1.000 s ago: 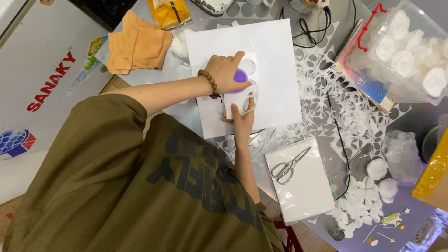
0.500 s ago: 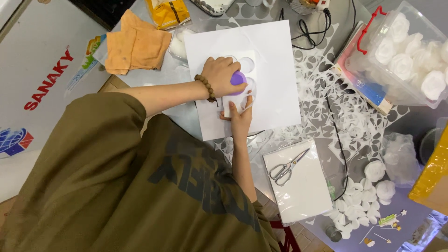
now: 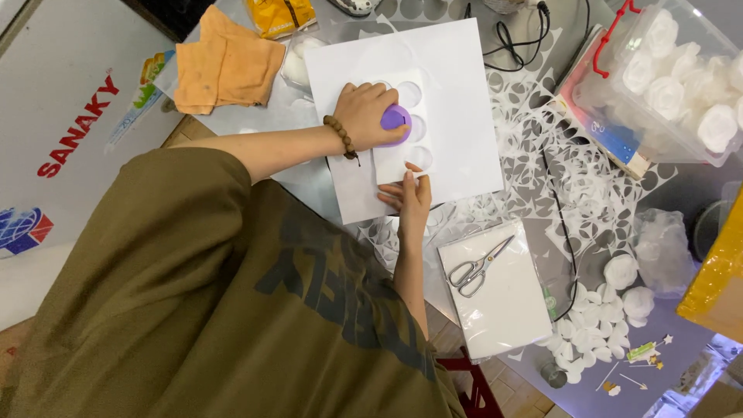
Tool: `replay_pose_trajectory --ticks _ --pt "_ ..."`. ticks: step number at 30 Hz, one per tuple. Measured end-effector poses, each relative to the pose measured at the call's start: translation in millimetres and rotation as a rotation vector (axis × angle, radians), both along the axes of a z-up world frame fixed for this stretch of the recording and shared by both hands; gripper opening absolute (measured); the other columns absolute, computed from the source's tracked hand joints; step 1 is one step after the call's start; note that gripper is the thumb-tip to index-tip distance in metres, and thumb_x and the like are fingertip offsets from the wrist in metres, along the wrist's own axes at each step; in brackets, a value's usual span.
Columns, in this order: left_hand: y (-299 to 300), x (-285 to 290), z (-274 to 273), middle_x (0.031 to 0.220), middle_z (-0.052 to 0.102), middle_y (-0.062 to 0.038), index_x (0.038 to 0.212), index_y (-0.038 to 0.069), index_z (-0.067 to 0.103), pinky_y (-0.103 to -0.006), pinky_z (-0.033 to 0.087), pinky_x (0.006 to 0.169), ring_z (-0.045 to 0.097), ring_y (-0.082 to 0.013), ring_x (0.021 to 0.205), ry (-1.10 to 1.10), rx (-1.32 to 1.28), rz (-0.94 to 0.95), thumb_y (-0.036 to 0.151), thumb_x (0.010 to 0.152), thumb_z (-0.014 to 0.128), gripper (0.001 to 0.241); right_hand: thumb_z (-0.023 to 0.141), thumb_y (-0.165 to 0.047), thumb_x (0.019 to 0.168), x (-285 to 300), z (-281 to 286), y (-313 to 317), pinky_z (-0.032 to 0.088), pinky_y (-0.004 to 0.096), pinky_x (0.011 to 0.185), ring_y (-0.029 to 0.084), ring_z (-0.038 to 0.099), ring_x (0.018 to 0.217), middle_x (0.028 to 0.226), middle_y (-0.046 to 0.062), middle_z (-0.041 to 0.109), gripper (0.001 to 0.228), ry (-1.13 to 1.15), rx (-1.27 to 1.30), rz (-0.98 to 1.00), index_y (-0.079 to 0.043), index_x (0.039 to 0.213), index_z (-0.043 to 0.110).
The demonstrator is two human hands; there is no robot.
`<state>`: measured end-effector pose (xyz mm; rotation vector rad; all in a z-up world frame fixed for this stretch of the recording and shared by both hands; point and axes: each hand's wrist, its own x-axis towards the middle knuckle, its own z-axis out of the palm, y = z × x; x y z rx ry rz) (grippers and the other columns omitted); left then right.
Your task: Using a paper punch to create circular shapes from white paper and trimming excess paper with scissors.
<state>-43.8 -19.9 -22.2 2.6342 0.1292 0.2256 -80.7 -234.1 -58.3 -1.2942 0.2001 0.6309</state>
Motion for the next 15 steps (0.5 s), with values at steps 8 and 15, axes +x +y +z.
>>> replay_pose_trajectory --ticks 8,15 --pt "-2.2 12.7 1.5 0.11 0.066 -0.013 0.107 0.01 0.064 -0.0447 0.041 0.089 0.06 -0.0305 0.108 -0.131 0.209 -0.005 0.061 0.076 0.073 0.06 0.059 -0.01 0.103 17.2 -21.6 -4.9 0.064 0.033 0.066 0.018 0.072 0.074 0.085 0.011 0.069 0.016 -0.132 -0.022 -0.042 0.002 0.114 0.059" --pt "-4.5 13.0 26.9 0.106 0.071 -0.016 0.128 0.003 0.054 -0.0478 0.045 0.086 0.068 -0.033 0.096 0.29 -0.081 0.006 0.059 0.086 0.07 0.071 0.059 -0.006 0.103 47.2 -16.0 26.0 0.064 0.032 0.065 0.019 0.074 0.072 0.08 0.014 0.071 0.01 -0.192 -0.081 0.016 0.002 0.105 0.053"
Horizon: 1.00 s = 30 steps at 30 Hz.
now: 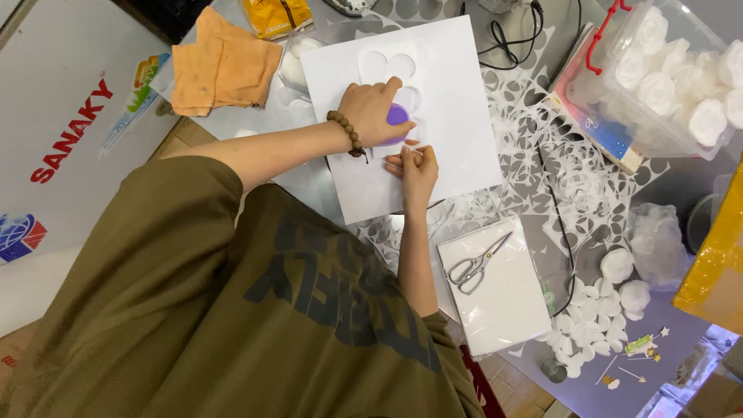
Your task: Using a paper punch to create circular shapes from white paper and trimming excess paper with scissors.
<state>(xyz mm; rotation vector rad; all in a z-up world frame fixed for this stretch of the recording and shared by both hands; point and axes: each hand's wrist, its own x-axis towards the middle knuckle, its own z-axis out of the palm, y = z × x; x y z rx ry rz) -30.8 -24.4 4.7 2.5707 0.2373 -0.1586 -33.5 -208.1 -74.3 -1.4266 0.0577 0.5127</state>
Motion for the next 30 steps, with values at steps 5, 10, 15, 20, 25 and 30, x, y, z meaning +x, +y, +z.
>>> replay_pose_trajectory --ticks 5,10,15,20,25,30 --pt "0.2 0.9 -3.5 0.096 0.072 -0.016 0.127 0.003 0.054 -0.0474 0.046 0.08 0.069 -0.0323 0.089 -0.072 0.035 0.01 0.058 0.083 0.071 0.073 0.059 -0.006 0.102 8.2 -2.5 7.2 0.065 0.033 0.064 0.019 0.074 0.072 0.079 0.014 0.069 0.015 -0.036 0.005 0.019 0.0 0.103 0.045" --pt "-0.7 -2.4 -13.1 0.1 0.07 -0.014 0.12 0.004 0.058 -0.0484 0.045 0.08 0.068 -0.0314 0.092 -0.086 0.072 -0.005 0.06 0.084 0.07 0.068 0.059 -0.005 0.103 7.5 -8.9 4.8 0.065 0.034 0.063 0.019 0.073 0.07 0.08 0.012 0.068 0.018 -0.034 0.001 0.028 -0.001 0.104 0.041" --pt "2.4 -17.1 -17.2 0.096 0.064 -0.005 0.101 0.012 0.065 -0.0443 0.039 0.083 0.064 -0.025 0.091 -0.309 0.03 0.006 0.056 0.086 0.072 0.047 0.056 -0.002 0.103 11.3 -16.2 6.6 0.064 0.032 0.061 0.019 0.072 0.067 0.079 0.015 0.069 0.014 -0.063 0.008 0.049 0.0 0.104 0.042" --pt "7.4 -12.7 -23.8 0.095 0.063 -0.005 0.099 0.013 0.065 -0.0432 0.037 0.084 0.062 -0.0236 0.093 -0.464 0.056 -0.025 0.055 0.084 0.074 0.045 0.055 -0.002 0.104 17.6 -8.3 10.5 0.064 0.033 0.059 0.019 0.072 0.068 0.079 0.015 0.069 0.013 -0.088 -0.021 0.037 0.0 0.102 0.042" --pt "-1.5 -5.3 -3.2 0.103 0.065 -0.007 0.104 0.012 0.067 -0.0446 0.038 0.092 0.062 -0.0244 0.1 -0.161 0.046 0.039 0.06 0.084 0.071 0.052 0.055 -0.001 0.103 15.5 -3.1 8.2 0.065 0.033 0.059 0.021 0.074 0.068 0.079 0.016 0.069 0.014 -0.061 -0.029 0.076 0.0 0.1 0.041" --pt "3.3 8.1 -17.7 0.131 0.062 -0.014 0.128 0.007 0.062 -0.0546 0.031 0.104 0.055 -0.0324 0.122 -0.673 0.186 -0.012 0.068 0.087 0.069 0.074 0.055 -0.001 0.104 26.2 3.5 -23.4 0.065 0.033 0.062 0.021 0.074 0.071 0.082 0.015 0.068 0.012 -0.121 -0.047 0.001 0.001 0.11 0.045"
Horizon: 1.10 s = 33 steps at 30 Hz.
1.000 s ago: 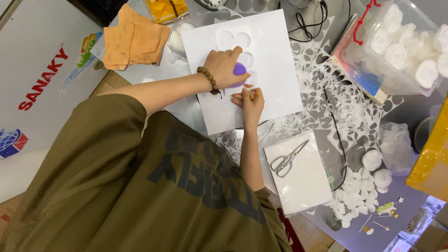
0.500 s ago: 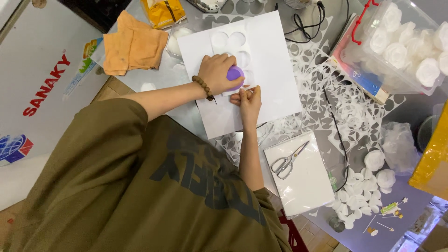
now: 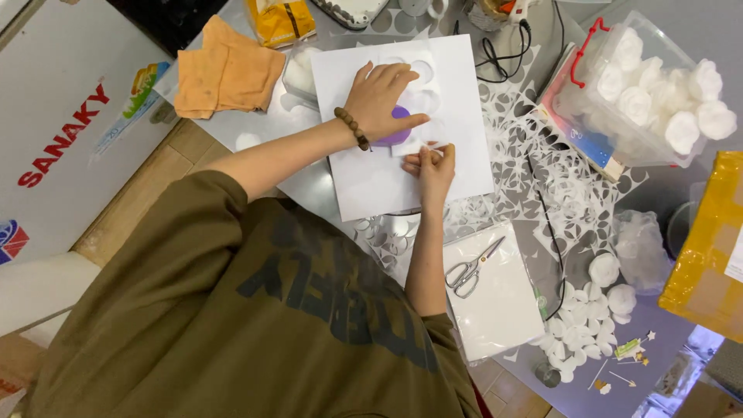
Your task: Using a paper punch to create circular shapes from white paper and trimming excess paper with scissors.
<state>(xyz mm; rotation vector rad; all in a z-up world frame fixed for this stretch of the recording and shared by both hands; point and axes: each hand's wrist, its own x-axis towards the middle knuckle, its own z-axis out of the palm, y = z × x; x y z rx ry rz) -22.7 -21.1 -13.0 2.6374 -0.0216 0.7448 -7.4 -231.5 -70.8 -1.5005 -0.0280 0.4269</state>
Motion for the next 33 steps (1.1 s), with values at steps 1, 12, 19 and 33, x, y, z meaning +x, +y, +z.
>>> replay_pose_trajectory --ticks 1,12,19,33 --pt "2.2 -7.2 8.0 0.131 0.062 -0.014 0.128 0.007 0.062 -0.0546 0.031 0.104 0.055 -0.0324 0.122 -0.011 0.004 0.0 0.068 0.087 0.069 0.074 0.055 -0.001 0.104 3.0 0.7 -13.7 0.065 0.033 0.062 0.021 0.074 0.071 0.082 0.015 0.068 0.012 -0.011 0.004 0.0 0.001 0.11 0.045" --pt "1.6 -39.4 9.9 0.126 0.06 -0.015 0.121 0.003 0.064 -0.0455 0.049 0.093 0.058 -0.0345 0.11 0.202 -0.157 -0.102 0.043 0.076 0.084 0.064 0.057 -0.002 0.103 -54.9 -18.8 -203.5 0.067 0.037 0.065 0.024 0.074 0.075 0.086 0.018 0.069 0.015 -0.033 -0.169 -0.457 -0.001 0.112 0.045" --pt "3.8 -38.2 3.3 0.116 0.065 -0.009 0.115 0.008 0.069 -0.0406 0.056 0.084 0.067 -0.0289 0.099 0.196 -0.13 -0.115 0.03 0.084 0.085 0.041 0.057 -0.001 0.101 -105.4 -93.2 -239.8 0.063 0.035 0.063 0.024 0.074 0.075 0.088 0.019 0.07 0.017 0.11 -0.168 -0.637 -0.001 0.113 0.046" --pt "13.8 -31.2 7.9 0.105 0.069 -0.009 0.108 0.004 0.071 -0.0393 0.055 0.073 0.068 -0.0274 0.083 0.255 -0.28 -0.011 0.036 0.089 0.087 0.041 0.062 -0.005 0.102 -100.5 -99.3 -234.8 0.066 0.035 0.064 0.025 0.077 0.078 0.09 0.021 0.073 0.023 0.235 -0.211 -0.637 0.005 0.108 0.042"
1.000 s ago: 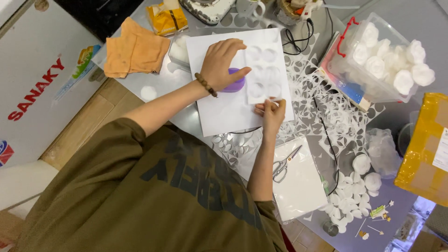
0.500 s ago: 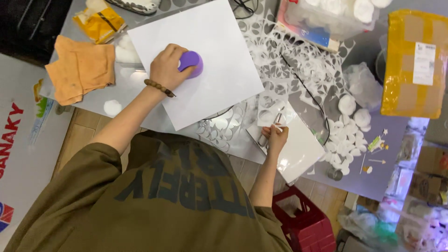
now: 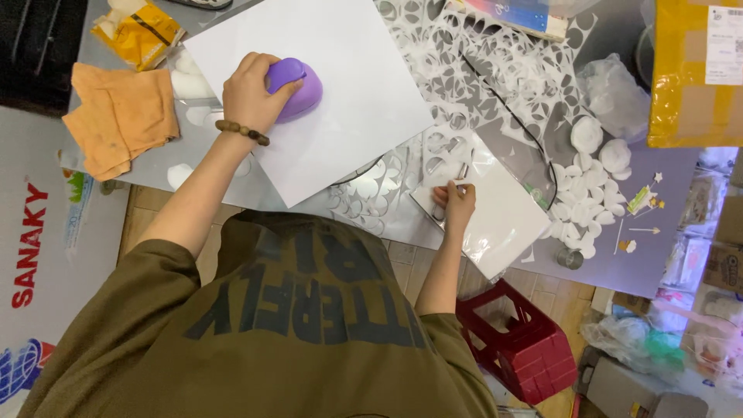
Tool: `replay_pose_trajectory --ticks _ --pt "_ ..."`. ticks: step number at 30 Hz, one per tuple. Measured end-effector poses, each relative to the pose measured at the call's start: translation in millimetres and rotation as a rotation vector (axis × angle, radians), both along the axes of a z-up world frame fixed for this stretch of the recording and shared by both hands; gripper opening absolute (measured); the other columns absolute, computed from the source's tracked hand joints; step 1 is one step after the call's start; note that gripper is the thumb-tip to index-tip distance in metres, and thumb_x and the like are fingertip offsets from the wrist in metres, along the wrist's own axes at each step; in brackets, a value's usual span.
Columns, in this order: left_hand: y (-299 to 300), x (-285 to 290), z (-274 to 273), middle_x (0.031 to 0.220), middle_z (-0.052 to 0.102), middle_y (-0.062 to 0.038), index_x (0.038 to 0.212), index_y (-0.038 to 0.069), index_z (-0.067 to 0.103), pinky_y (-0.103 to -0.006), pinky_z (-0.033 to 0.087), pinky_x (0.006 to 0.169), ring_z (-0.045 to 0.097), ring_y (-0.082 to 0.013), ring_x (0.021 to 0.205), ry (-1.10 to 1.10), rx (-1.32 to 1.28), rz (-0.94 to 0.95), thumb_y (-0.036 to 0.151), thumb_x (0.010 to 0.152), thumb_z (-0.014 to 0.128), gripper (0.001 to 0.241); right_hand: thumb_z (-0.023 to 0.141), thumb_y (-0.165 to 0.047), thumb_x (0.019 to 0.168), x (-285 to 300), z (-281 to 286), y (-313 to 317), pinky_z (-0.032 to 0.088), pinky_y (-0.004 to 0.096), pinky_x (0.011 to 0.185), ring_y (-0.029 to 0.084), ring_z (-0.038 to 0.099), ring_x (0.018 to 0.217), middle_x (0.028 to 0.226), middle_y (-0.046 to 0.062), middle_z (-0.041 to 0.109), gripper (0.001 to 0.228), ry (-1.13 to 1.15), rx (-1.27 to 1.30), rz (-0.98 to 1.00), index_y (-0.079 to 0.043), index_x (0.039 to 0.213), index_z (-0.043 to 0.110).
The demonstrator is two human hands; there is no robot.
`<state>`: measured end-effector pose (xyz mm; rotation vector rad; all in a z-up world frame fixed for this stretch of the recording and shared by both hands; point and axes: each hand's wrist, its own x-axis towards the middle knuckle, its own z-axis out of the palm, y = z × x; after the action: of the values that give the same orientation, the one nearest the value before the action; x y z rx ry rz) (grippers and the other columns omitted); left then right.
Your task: Using a paper punch to create circular shapes from white paper and trimming excess paper with scissors.
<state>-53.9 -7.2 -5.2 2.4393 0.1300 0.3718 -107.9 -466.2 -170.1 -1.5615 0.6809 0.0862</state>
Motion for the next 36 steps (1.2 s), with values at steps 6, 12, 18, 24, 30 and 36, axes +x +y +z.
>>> replay_pose_trajectory --ticks 6,12,18,24,30,36 --pt "38.6 19.5 -36.2 0.091 0.073 -0.003 0.106 0.005 0.074 -0.0327 0.056 0.069 0.068 -0.0162 0.082 0.169 -0.658 0.174 0.045 0.092 0.077 0.042 0.071 0.0 0.089 -3.3 1.2 -21.1 0.067 0.035 0.067 0.026 0.075 0.079 0.102 0.019 0.065 0.063 -0.096 -0.008 -0.02 0.001 0.139 0.033" --pt "57.5 10.2 -32.7 0.104 0.071 -0.006 0.115 0.007 0.069 -0.0417 0.067 0.075 0.075 -0.0179 0.088 0.38 -1.327 0.201 0.047 0.092 0.07 0.046 0.085 0.002 0.076 4.0 29.2 -10.7 0.058 0.037 0.074 0.03 0.066 0.089 0.124 0.02 0.054 0.077 -0.147 -0.738 0.078 0.0 0.141 0.044" --pt "57.1 8.8 -59.1 0.116 0.073 -0.008 0.127 0.008 0.068 -0.0414 0.063 0.087 0.076 -0.0193 0.097 0.43 -1.711 0.138 0.048 0.093 0.068 0.052 0.072 0.002 0.095 20.0 126.5 89.6 0.045 0.051 0.104 0.031 0.056 0.129 0.141 0.023 0.044 0.054 -0.689 -0.721 0.074 0.005 0.141 0.045" --pt "-0.2 -7.0 -20.4 0.109 0.073 -0.012 0.12 0.009 0.072 -0.0417 0.063 0.08 0.075 -0.0215 0.091 0.394 -1.419 0.14 0.05 0.092 0.067 0.05 0.039 -0.07 0.093 48.5 141.5 215.3 0.038 0.055 0.117 0.034 0.049 0.136 0.144 0.021 0.051 0.083 -0.081 1.128 0.287 -0.007 0.146 0.043" --pt "-80.0 -72.2 56.1 0.109 0.075 -0.013 0.112 0.006 0.071 -0.0403 0.059 0.08 0.074 -0.0305 0.096 -0.072 -0.098 -0.079 0.035 0.088 0.08 0.038 0.036 -0.067 0.102 28.2 126.3 255.4 0.035 0.05 0.121 0.031 0.046 0.139 0.146 0.017 0.051 0.08 -0.098 1.173 0.183 -0.005 0.151 0.046" --pt "-90.4 -121.4 49.9 0.116 0.071 -0.018 0.118 0.005 0.068 -0.0391 0.06 0.083 0.073 -0.0322 0.101 -0.342 0.065 -0.154 0.03 0.078 0.085 0.051 0.035 -0.055 0.104 -20.8 107.8 235.4 0.038 0.048 0.118 0.033 0.049 0.138 0.147 0.021 0.053 0.063 -0.01 1.213 0.159 -0.007 0.144 0.046"
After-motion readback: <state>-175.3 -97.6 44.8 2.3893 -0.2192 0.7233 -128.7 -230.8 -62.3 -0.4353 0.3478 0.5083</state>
